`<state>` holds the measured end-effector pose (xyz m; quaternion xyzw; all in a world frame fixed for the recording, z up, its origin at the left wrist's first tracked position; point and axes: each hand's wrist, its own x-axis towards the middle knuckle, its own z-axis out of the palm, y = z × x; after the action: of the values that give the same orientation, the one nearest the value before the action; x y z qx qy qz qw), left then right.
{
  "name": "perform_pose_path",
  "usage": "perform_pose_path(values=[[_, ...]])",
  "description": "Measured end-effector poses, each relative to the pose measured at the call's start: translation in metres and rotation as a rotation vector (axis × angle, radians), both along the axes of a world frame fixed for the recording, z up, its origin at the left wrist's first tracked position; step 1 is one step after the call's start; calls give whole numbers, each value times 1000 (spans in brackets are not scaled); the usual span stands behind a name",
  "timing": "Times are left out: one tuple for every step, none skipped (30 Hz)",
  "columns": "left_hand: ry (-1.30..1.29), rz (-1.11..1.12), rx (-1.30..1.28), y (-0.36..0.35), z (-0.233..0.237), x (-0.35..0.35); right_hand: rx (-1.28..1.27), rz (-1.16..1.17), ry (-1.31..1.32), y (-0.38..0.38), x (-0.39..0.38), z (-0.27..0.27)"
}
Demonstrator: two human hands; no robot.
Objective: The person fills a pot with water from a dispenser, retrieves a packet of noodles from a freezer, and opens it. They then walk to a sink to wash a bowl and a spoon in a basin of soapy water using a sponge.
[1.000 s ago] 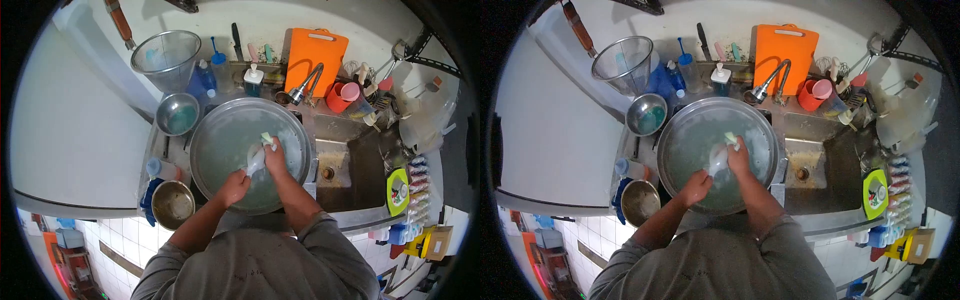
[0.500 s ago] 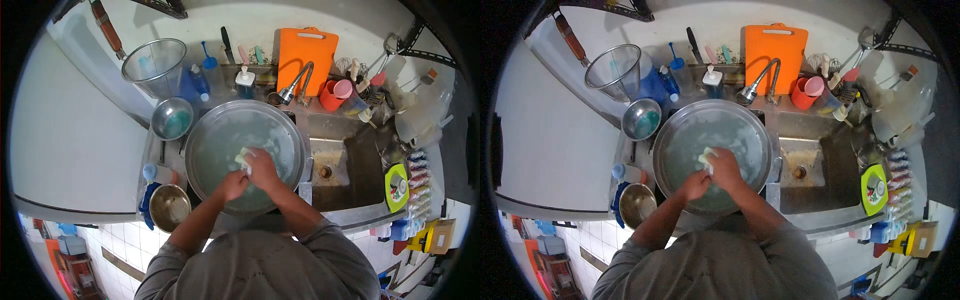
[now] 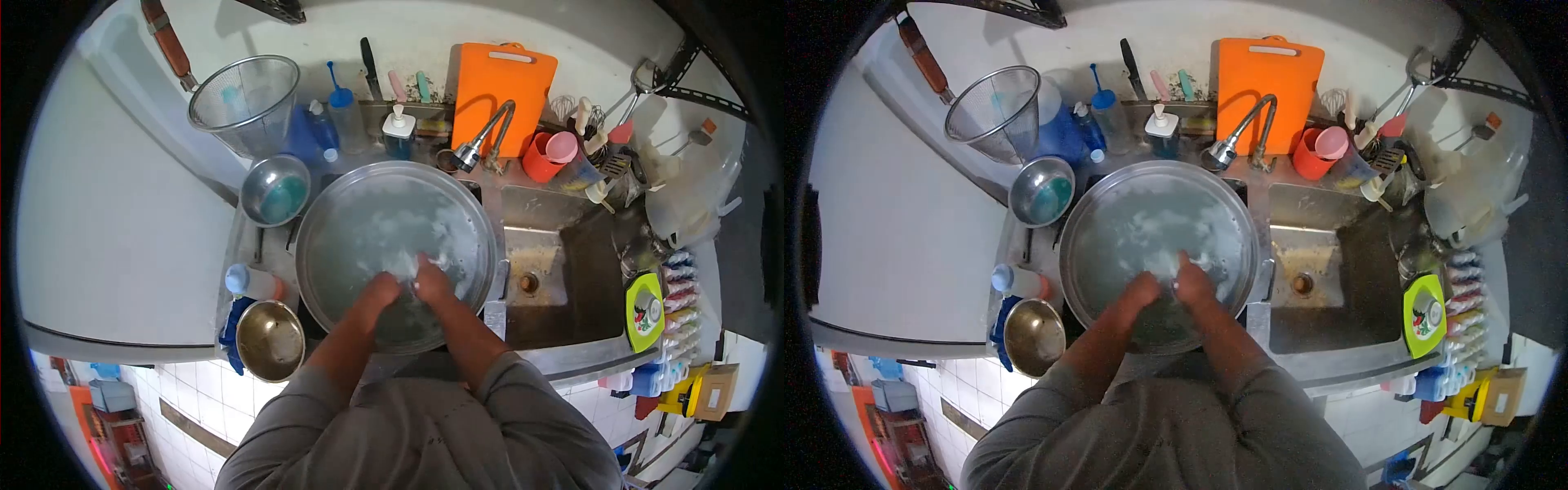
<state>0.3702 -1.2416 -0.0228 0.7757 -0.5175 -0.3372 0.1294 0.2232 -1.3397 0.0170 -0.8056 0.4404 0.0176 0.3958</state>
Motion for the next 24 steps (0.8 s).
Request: perform_pose_path(values=[[-87,69,114,0,17,-4,-8,47,48,1,0,15],[-88,67,117,0,7,-2,-5,45,47,1,1,10],[30,64,-91,3,-4,-2,-366,133,-191,3,0,2],[149,60,-298,6,0,-3,-728,216,-429,6,1,1],[150,58,-290,8,5,-4,-720,212,-428,3,3,0],[134,75,-277,11,11,-6,-643,137,-394,-4,9,0],[118,91,-266,12,26,-9,-569,63,-360,-10,14,3],[116,88,-264,13,32,-13,-567,59,-362,-11,17,15],[171,104,-320,14,39,-18,-444,-56,-303,-12,20,27],[225,120,-372,16,38,-19,-316,-170,-244,-11,22,34],[222,118,-369,15,33,-16,-313,-173,-246,-9,22,31],[219,177,-428,13,28,-15,-478,15,-409,-4,19,28],[217,237,-485,12,30,-16,-638,208,-568,-2,17,25],[222,241,-481,12,32,-18,-633,211,-563,-5,21,21],[184,246,-461,15,34,-20,-656,66,-525,-11,28,17],[144,248,-448,16,41,-22,-683,-78,-486,-15,33,14],[144,248,-452,14,48,-24,-686,-77,-487,-19,35,12],[160,269,-426,14,56,-24,-569,-123,-467,-21,38,10],[174,289,-399,14,59,-22,-450,-169,-446,-22,41,8],[172,291,-404,12,57,-19,-454,-167,-450,-18,39,20],[191,298,-365,13,54,-16,-489,5,-478,-8,31,30],[212,304,-319,16,50,-15,-516,174,-502,0,24,37],[214,308,-315,19,49,-17,-512,177,-499,-5,25,20],[147,248,-332,21,48,-21,-464,29,-486,-15,27,-1]])
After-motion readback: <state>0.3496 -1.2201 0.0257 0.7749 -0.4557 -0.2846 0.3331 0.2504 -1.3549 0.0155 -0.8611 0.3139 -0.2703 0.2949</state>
